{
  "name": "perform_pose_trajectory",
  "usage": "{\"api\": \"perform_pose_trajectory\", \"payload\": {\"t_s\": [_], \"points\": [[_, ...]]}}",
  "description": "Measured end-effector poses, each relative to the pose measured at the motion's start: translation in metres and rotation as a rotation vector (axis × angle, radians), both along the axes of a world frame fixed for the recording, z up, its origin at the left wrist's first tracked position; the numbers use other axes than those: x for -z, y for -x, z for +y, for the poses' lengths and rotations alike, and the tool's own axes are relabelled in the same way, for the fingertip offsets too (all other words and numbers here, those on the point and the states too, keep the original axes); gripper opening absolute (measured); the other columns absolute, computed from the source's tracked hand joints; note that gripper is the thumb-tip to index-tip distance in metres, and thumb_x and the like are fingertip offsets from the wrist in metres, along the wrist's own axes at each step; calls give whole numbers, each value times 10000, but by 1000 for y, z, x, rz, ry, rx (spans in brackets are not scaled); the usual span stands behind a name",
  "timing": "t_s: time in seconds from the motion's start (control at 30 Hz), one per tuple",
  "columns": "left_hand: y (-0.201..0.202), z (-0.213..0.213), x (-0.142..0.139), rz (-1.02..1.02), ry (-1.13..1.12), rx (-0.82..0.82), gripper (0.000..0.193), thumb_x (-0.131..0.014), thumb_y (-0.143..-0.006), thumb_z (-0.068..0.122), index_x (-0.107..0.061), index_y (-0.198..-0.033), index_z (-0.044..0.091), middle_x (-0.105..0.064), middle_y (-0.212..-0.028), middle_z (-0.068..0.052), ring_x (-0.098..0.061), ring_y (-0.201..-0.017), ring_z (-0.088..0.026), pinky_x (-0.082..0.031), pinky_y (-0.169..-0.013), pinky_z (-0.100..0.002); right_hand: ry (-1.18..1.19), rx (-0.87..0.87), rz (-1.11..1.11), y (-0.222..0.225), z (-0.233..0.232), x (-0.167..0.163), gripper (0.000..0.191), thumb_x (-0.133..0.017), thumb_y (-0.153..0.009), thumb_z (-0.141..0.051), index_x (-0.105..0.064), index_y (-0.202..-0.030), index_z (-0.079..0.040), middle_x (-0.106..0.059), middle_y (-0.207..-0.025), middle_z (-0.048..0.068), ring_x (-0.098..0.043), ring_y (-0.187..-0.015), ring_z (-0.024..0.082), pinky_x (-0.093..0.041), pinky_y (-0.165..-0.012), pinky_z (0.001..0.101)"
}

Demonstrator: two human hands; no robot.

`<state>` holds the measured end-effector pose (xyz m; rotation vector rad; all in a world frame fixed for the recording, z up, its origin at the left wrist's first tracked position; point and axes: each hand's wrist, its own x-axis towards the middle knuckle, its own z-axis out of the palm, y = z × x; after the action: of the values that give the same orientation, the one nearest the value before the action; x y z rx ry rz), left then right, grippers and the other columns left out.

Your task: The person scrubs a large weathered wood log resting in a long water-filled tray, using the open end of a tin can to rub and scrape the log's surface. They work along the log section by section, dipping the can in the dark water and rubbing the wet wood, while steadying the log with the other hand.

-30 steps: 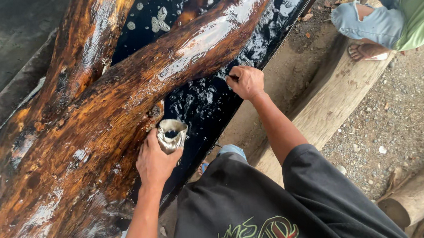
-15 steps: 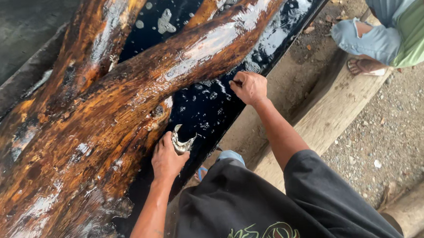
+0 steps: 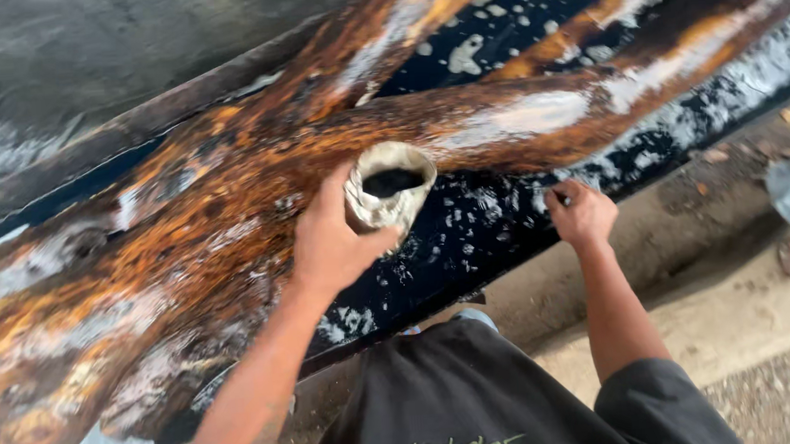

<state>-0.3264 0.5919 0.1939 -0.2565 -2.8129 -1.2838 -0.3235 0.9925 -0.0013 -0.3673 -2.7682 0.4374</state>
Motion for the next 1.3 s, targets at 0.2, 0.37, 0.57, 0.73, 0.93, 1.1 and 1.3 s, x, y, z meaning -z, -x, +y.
{"api": "perform_pose_trajectory", "payload": {"t_s": [0.2, 0.37, 0.57, 0.73, 0.93, 1.1, 1.3], "points": [[38, -102, -65, 202, 197, -75, 913, -920, -669, 349, -489, -1423, 66, -682, -1229, -222, -677, -1124, -399, -528, -952, -470, -65, -3, -48, 1, -8, -4, 250, -731, -947, -455, -783, -928, -212, -749, -927, 89, -703, -860, 351, -543, -732, 460], [65, -202, -77, 244, 383, -71, 909, -930, -683, 315, -506, -1455, 88, -673, -1267, -244, -635, -1175, -451, -501, -983, -493, -55, -9, -29, 1, -15, -3, 311, -726, -982, -511, -771, -930, -207, -738, -920, 94, -700, -873, 344, -536, -744, 453], [83, -280, -64, 46, 434, -117, 957, -916, -653, 311, -484, -1476, 82, -652, -1273, -259, -619, -1187, -438, -492, -983, -473, -123, -12, -67, 3, -15, 2, 290, -747, -983, -496, -779, -896, -222, -744, -884, 93, -700, -859, 334, -538, -750, 440], [94, -311, -50, -78, 417, -132, 941, -891, -643, 296, -497, -1472, 91, -680, -1232, -248, -645, -1165, -412, -493, -1004, -450, -58, -17, -75, 3, -14, 9, 315, -739, -999, -513, -758, -905, -213, -752, -875, 53, -709, -809, 282, -532, -760, 417], [121, -309, -32, -82, 467, -78, 843, -888, -651, 266, -544, -1405, 109, -689, -1230, -226, -639, -1162, -422, -493, -995, -463, -95, -14, -56, 8, -11, 14, 304, -750, -991, -518, -779, -908, -227, -745, -858, 51, -703, -825, 303, -533, -739, 406], [142, -290, -26, -183, 520, -71, 889, -884, -619, 273, -518, -1419, 154, -649, -1314, -170, -599, -1202, -404, -472, -987, -483, -97, -17, -52, 7, -7, 17, 282, -750, -968, -495, -775, -917, -218, -744, -870, 56, -700, -805, 294, -534, -737, 414], [177, -243, -24, -121, 642, 95, 848, -859, -640, 355, -539, -1398, 149, -656, -1313, -160, -608, -1217, -389, -488, -978, -491, -57, -2, -38, 5, -4, 16, 273, -768, -952, -470, -760, -887, -205, -727, -832, 59, -695, -816, 305, -525, -715, 417]]}}
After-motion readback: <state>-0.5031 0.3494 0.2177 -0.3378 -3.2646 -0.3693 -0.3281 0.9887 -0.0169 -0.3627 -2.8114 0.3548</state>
